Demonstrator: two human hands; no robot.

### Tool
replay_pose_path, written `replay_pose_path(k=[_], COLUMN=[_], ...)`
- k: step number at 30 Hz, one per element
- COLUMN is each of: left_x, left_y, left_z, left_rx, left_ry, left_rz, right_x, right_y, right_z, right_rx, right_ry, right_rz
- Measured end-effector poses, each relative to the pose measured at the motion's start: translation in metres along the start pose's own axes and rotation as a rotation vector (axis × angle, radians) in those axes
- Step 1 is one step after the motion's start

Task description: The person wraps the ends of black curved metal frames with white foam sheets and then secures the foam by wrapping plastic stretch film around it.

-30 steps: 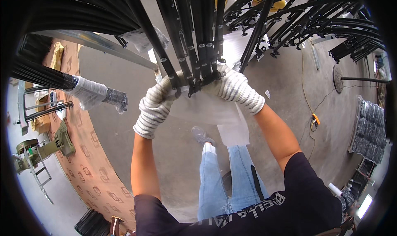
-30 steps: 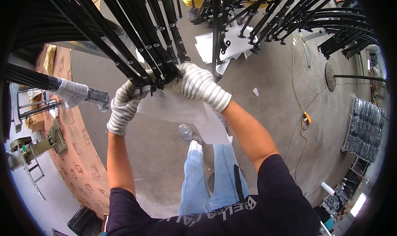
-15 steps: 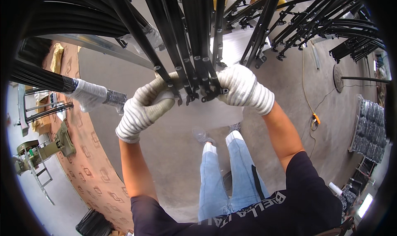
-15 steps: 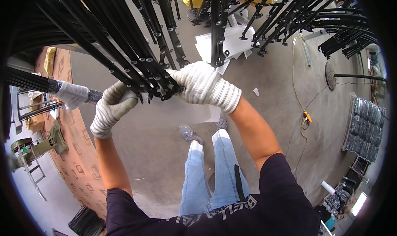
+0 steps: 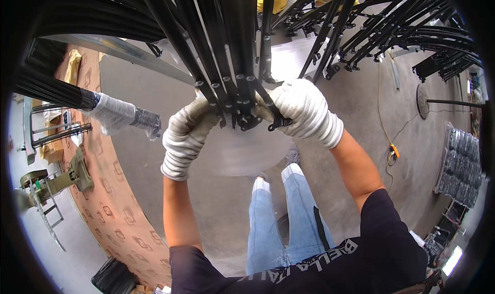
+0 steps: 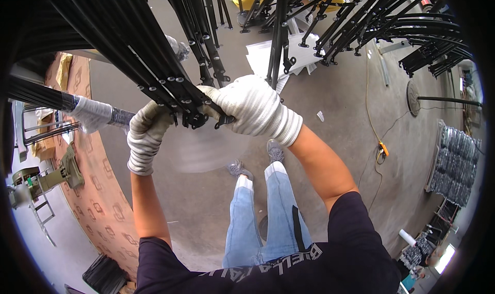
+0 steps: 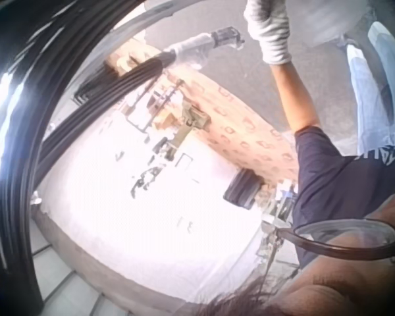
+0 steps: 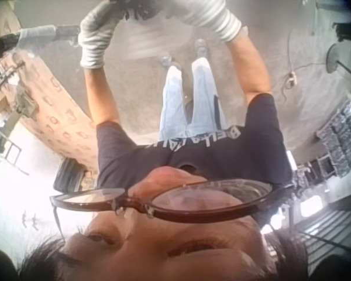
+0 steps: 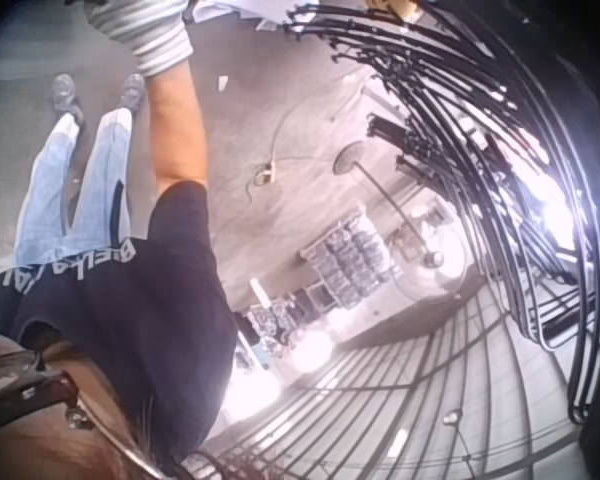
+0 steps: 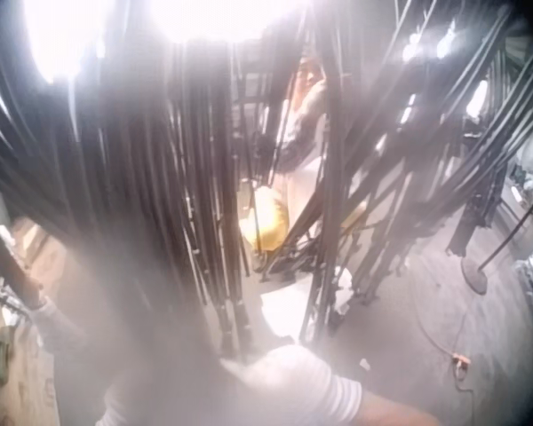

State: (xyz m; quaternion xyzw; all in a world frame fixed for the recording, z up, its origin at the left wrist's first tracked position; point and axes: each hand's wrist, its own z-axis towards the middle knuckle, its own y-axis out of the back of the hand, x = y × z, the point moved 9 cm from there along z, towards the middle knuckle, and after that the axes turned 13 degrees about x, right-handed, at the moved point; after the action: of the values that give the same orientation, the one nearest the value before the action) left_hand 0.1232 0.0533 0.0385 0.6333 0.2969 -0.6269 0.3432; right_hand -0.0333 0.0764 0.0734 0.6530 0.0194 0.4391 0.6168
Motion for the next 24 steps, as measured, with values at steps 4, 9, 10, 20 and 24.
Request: replay_pose_path(k=[4, 9, 10, 20, 24], left_x=[0.008, 0.014, 0.012, -0.027, -0.03], left_y=[-0.004, 0.008, 0.01, 0.018, 0.021], left_z=[0.002, -0.004, -0.003, 0.009, 0.013], left_rx=[0.025, -0.099, -0.109, -0.147, -0.101], left_ry=[0.055, 0.073, 0.056, -0.11, -0.073], left_rz=[-0.02, -0.141, -0.14, 0.02, 0.015], right_x=[-0.001, 0.003, 0.003, 0.022, 0.024], right_y=[0.001, 0.002, 0.002, 0.025, 0.035], right_z=[0.0, 0.001, 0.0, -0.001, 0.006], right_rx=[-0.033, -0.032, -0.036, -0.145, -0.085], right_ry=[-0.026, -0.009, -0.018, 0.03, -0.026], right_rz=[0.082, 0.08, 0.086, -0.215, -0.334])
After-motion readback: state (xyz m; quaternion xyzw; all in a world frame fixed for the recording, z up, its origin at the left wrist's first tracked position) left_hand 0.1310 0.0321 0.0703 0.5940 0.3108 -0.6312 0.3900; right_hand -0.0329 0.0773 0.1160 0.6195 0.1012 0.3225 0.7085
